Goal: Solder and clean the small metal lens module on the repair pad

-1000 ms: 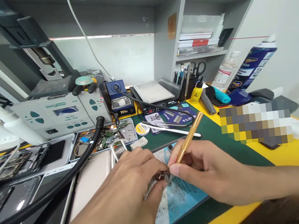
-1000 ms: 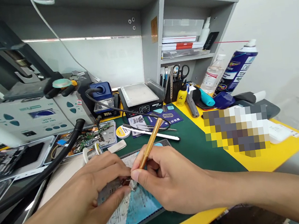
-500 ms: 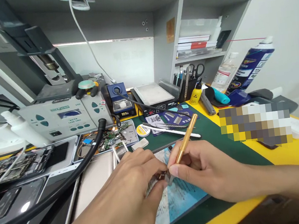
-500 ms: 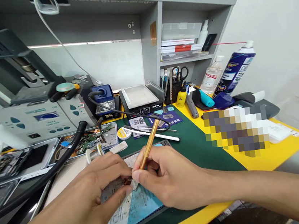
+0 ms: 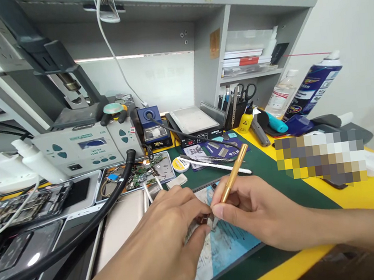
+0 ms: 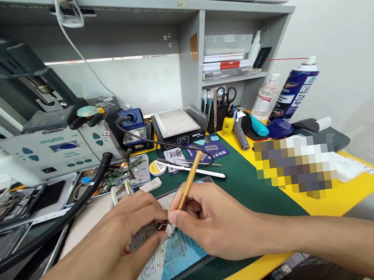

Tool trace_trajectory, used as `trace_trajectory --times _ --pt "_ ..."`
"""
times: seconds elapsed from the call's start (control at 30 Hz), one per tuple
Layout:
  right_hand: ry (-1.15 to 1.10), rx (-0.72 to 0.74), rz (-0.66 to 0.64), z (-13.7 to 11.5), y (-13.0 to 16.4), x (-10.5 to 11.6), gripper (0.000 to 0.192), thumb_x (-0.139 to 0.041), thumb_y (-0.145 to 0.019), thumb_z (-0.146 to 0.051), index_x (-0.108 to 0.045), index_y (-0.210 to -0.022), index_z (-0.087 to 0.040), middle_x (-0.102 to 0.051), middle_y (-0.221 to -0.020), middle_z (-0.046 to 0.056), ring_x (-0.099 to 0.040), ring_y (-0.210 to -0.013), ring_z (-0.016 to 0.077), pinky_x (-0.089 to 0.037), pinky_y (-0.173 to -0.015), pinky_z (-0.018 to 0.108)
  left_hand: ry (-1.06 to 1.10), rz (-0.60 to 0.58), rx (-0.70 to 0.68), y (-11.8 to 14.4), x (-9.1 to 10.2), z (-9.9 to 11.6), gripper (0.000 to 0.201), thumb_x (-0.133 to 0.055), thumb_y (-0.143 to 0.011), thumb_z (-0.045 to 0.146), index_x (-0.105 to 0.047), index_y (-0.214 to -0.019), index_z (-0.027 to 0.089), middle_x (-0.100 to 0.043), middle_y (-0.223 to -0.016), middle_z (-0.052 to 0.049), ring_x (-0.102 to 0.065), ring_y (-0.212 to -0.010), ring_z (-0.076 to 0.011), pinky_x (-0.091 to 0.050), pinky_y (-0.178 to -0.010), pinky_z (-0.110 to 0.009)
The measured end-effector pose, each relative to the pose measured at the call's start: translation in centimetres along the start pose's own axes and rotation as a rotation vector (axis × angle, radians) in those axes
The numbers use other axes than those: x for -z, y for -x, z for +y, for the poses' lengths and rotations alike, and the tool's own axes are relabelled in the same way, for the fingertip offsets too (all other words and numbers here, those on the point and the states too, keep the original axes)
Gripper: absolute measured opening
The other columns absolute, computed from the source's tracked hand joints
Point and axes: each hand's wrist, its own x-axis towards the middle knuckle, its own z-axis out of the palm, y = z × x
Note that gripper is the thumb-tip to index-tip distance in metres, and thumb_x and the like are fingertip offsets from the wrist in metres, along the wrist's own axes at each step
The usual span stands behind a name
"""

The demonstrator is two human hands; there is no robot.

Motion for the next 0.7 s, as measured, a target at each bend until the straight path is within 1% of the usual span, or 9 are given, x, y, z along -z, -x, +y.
trace_trajectory --times 0.23,0.37,0.47,0.53,0.6,0.7 --pt "0.001 -0.016 -0.003 -0.25 -0.08 0.04 0.019 -0.069 -0.091 -0.033 -0.060 -0.089 -0.017 -0.048 -0.074 -0.002 -0.039 -0.065 0.0123 -0.031 -0.058 0.026 0.004 0.003 0.007 0.03 -0.09 0.05 0.015 -0.045 -0.097 0.022 -0.057 -0.088 0.026 -0.059 -0.100 0.001 -0.051 -0.095 -0.0195 -0.039 -0.085 -0.038" --pt "-0.007 -0.014 -0.006 -0.19 -0.13 0.05 0.016 -0.068 -0.091 -0.030 -0.060 -0.089 -0.017 -0.049 -0.077 -0.002 -0.041 -0.067 0.0124 -0.032 -0.060 0.026 -0.015 0.006 -0.005 0.08 -0.22 0.03 0.016 -0.045 -0.097 0.022 -0.057 -0.087 0.026 -0.059 -0.099 0.001 -0.051 -0.095 -0.0198 -0.039 -0.085 -0.038" --pt "-0.031 -0.001 0.014 -0.12 -0.11 -0.03 0.016 -0.064 -0.093 -0.029 -0.057 -0.086 -0.017 -0.045 -0.072 -0.004 -0.037 -0.062 0.0110 -0.030 -0.056 0.025 -0.022 -0.001 -0.007 0.06 -0.25 -0.01 0.016 -0.045 -0.096 0.021 -0.058 -0.088 0.027 -0.059 -0.099 0.001 -0.052 -0.094 -0.0195 -0.040 -0.083 -0.036" --pt "-0.043 0.002 0.038 -0.12 -0.12 -0.11 0.017 -0.059 -0.096 -0.029 -0.055 -0.085 -0.017 -0.041 -0.069 -0.005 -0.034 -0.059 0.0102 -0.027 -0.053 0.025 -0.003 -0.001 0.004 0.05 -0.23 -0.04 0.017 -0.046 -0.097 0.021 -0.060 -0.092 0.029 -0.059 -0.101 0.001 -0.052 -0.098 -0.0197 -0.041 -0.081 -0.034" --pt "-0.032 0.004 0.045 -0.17 -0.14 -0.16 0.016 -0.056 -0.097 -0.028 -0.054 -0.085 -0.017 -0.042 -0.070 -0.005 -0.036 -0.060 0.0104 -0.028 -0.053 0.025 0.014 0.007 0.011 0.06 -0.24 -0.06 0.018 -0.046 -0.097 0.020 -0.061 -0.095 0.030 -0.059 -0.104 0.001 -0.051 -0.101 -0.0198 -0.042 -0.078 -0.031" --pt "-0.017 0.012 0.041 -0.23 -0.15 -0.15 0.015 -0.057 -0.097 -0.027 -0.055 -0.086 -0.016 -0.045 -0.072 -0.004 -0.039 -0.063 0.0109 -0.031 -0.055 0.025 -0.002 0.021 -0.014 0.11 -0.29 -0.04 0.019 -0.046 -0.096 0.018 -0.061 -0.092 0.028 -0.059 -0.100 0.000 -0.052 -0.094 -0.0189 -0.042 -0.073 -0.030"
